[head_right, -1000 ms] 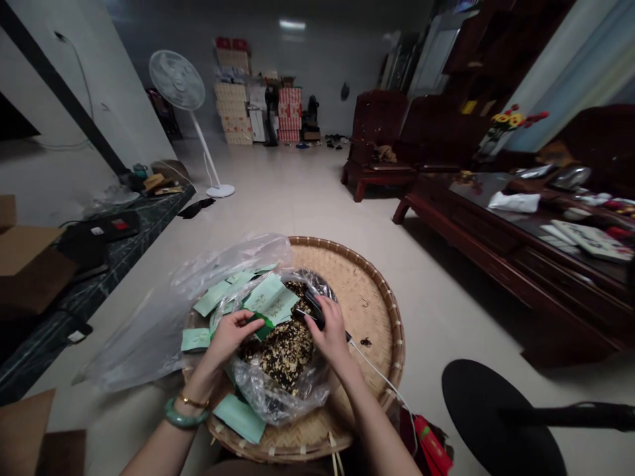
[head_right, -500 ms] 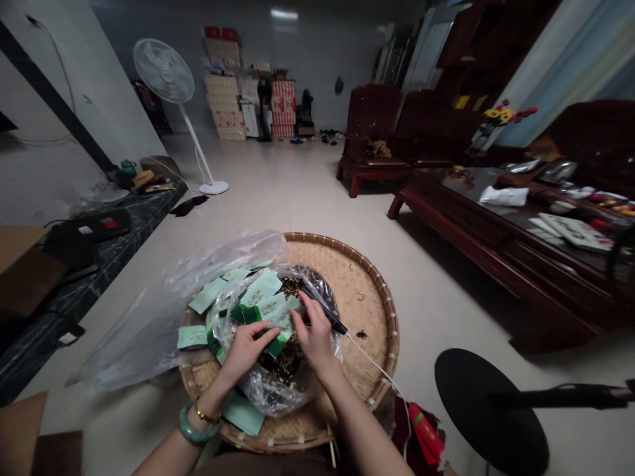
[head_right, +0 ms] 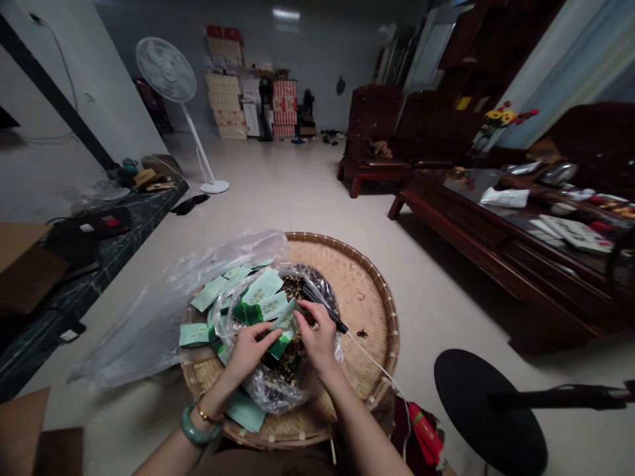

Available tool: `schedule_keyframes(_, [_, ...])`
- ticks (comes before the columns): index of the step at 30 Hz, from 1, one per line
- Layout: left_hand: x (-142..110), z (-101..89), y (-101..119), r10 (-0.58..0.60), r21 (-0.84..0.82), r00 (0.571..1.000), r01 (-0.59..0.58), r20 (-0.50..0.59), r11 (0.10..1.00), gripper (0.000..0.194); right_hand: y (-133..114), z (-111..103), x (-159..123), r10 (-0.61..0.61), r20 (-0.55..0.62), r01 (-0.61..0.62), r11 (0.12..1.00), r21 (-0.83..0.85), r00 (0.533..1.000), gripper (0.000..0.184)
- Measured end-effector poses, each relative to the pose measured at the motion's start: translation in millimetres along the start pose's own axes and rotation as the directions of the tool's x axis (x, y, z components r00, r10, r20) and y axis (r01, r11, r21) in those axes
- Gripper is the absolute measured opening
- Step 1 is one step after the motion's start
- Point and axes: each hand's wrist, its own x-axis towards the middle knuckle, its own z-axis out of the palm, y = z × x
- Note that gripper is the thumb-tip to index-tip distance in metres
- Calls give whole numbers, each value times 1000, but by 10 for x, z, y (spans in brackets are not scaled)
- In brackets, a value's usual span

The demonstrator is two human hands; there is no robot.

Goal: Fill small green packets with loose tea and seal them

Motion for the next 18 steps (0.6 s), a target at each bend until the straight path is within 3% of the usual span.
schedule_keyframes(2, [-4,-11,-10,17,60,1000,-16,-24,998,26,-11,-24,14,44,16,-44,999,-19,999,13])
schedule_keyframes(4, [-7,-17,-16,30,98,999,-26,-32,995,25,-19,-57,25,-65,2,65,992,-112,998,10])
schedule_keyframes(8, [-9,-22,3,31,116,999,-29,-14,993,24,-28,-102,29,-302,1,288,911,-296,953,12])
schedule_keyframes(12, [16,-53,3,50,121,999,-50,3,991,22,-33,-123,19,-351,159,373,916,-145,923,14])
schedule_keyframes(14, [44,-85,-21,45,111,998,-41,-33,993,22,-33,-141,6,-235,212,249,968,-40,949,12])
schedule_keyframes(16, [78,-121,-43,24,59,997,-19,-77,998,25,-33,-158,-12,-41,259,34,999,33,965,13])
schedule_keyframes(18, [105,-151,-40,6,-17,997,-8,-76,1000,31,-37,-162,-27,114,341,-153,984,88,933,18])
